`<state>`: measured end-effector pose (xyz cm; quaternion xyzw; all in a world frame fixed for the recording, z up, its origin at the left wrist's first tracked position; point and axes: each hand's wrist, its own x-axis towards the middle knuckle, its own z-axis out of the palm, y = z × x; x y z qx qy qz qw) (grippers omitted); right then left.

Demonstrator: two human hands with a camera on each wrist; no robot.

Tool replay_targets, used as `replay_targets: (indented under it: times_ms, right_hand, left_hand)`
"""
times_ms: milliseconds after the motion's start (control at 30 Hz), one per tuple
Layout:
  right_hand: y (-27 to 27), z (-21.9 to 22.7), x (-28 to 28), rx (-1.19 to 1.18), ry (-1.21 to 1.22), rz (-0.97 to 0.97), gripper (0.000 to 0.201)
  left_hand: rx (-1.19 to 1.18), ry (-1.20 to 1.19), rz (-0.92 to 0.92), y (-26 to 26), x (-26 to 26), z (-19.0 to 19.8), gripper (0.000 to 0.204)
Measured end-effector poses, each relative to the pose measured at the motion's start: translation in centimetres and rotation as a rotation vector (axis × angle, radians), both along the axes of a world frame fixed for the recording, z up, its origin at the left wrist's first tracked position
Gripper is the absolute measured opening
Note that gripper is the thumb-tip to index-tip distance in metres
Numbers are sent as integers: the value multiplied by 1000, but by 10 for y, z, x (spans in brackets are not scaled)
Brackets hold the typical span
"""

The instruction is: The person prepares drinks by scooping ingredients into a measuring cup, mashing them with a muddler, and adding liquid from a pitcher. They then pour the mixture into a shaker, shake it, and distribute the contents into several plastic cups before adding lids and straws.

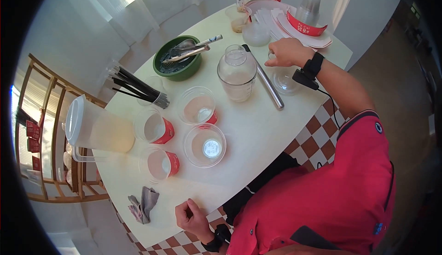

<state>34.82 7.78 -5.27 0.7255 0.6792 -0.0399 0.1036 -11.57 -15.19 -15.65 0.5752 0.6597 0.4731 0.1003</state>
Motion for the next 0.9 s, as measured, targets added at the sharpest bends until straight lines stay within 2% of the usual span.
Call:
replay_targets:
  times_ms: [167, 267, 367, 467, 567, 667, 767, 867, 900]
  right_hand:
    - [21, -12, -5, -114, -59, -22, 55]
    - [20, -10, -6, -95, -25, 8, 56]
    - [12, -1, -5, -98, -34, 29, 68]
    - [-2, 11, -2, 119, 91, 61, 69]
    - [-31, 43, -25, 228, 629, 46, 79]
    - [-52, 36, -49, 303, 1081, 161, 102]
    - [-55, 9, -77, 385, 1077, 304, 117]
    - [-42, -24, -98, 598, 1126, 313, 120]
    - [-42, -28, -107, 633, 1227, 286, 119]
  left_hand:
    - [-8, -13, 29, 0, 2, 0, 13]
    - [-19, -4, 40, 0, 2, 0, 14]
    - [-48, -20, 37, 1, 2, 0, 14]
    - [-40, -8, 34, 1, 2, 3, 14]
    - [-27, -20, 30, 2, 2, 2, 14]
    - [-7, -20, 22, 2, 3, 2, 13]
    - [15, -5, 10, 5, 4, 6, 12]
    - [40, 0, 8, 4, 4, 9, 11]
    - [48, 5, 10, 5, 4, 11, 11]
